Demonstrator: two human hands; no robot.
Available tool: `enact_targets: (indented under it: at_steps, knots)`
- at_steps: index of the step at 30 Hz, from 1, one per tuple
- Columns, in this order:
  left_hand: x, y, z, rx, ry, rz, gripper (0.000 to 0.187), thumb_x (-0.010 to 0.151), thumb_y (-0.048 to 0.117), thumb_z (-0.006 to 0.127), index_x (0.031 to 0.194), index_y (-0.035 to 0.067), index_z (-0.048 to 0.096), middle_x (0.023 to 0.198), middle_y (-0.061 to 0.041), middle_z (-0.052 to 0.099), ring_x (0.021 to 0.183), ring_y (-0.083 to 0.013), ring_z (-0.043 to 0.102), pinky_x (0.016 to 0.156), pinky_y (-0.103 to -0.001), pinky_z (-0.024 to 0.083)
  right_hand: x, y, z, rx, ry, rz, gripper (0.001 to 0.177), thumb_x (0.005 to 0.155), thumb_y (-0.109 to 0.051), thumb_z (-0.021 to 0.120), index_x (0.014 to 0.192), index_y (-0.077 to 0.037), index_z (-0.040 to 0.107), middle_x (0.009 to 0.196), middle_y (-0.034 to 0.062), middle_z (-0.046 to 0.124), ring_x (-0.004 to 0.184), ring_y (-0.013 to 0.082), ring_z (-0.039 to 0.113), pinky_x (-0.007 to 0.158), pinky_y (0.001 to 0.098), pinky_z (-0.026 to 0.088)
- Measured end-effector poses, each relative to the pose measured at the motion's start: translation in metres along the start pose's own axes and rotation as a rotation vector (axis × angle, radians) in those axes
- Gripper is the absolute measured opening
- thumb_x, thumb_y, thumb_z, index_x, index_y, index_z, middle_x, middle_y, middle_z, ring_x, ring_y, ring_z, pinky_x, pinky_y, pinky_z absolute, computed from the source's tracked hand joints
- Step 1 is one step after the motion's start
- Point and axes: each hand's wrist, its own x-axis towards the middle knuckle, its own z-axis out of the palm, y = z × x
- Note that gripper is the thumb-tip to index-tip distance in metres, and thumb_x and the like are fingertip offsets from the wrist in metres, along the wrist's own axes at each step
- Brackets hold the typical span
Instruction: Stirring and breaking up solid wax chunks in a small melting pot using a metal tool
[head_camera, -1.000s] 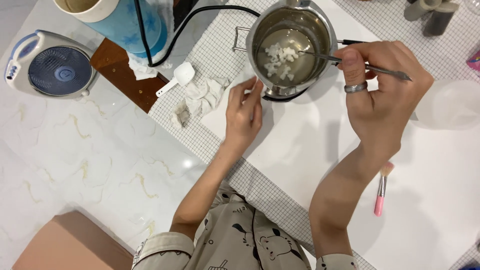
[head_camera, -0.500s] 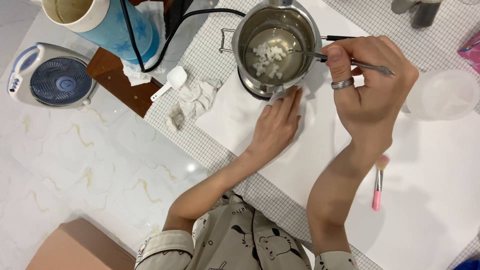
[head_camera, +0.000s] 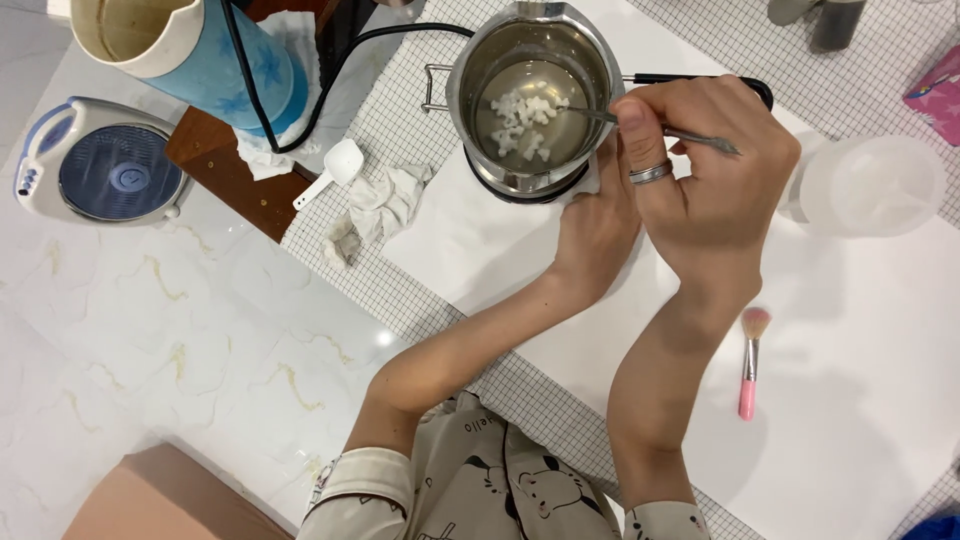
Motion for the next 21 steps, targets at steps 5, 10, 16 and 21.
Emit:
enact_targets:
  at_steps: [5,10,16,21]
  knots:
    - [-0.025,-0.005,0.014,0.005,-0.051,0.016,0.041,0.079,0.004,0.044,0.116,0.004,0.062,0.136,-0.010,0.047,0.047,-0.0004,0.035,0.040,-0.019,0.022,0.000,-0.001,0.000,0.009,-0.001,-0.016,0.028,0.108,-0.011,0.053,0.088,0.004,0.068,0.084,0.0091,0.067,0.076,0.0252,0.059,0.072,0.0359,0.042]
    - [-0.045,-0.038,-0.005,-0.026,-0.177,0.141,0.086,0.071,0.073,0.071,0.121,0.003,0.062,0.151,-0.006,0.027,0.038,-0.0067,0.032,0.041,-0.023,0.022,0.000,-0.004,-0.005,0.003,-0.018,-0.006,0.030,0.109,-0.013,0.051,0.089,0.003,0.068,0.084,0.0077,0.067,0.074,0.0230,0.057,0.070,0.0343,0.040]
    - [-0.067,-0.101,-0.009,-0.160,-0.342,0.337,0.089,0.083,0.070,0.062,0.150,0.025,0.026,0.154,0.006,0.009,0.071,-0.0166,0.061,0.042,-0.021,0.045,-0.004,-0.001,-0.009,0.027,-0.017,0.017,0.027,0.109,-0.009,0.055,0.090,0.004,0.069,0.083,0.0089,0.065,0.075,0.0240,0.056,0.063,0.0316,0.041]
    - [-0.086,-0.139,0.013,-0.603,-0.391,0.255,0.083,0.086,0.038,0.071,0.145,0.002,0.025,0.151,-0.007,0.024,0.095,-0.0242,0.054,0.067,-0.037,0.054,-0.004,-0.001,-0.004,-0.063,-0.033,0.010,0.031,0.112,-0.012,0.054,0.089,0.002,0.067,0.081,0.0074,0.064,0.067,0.0223,0.049,0.065,0.0333,0.037]
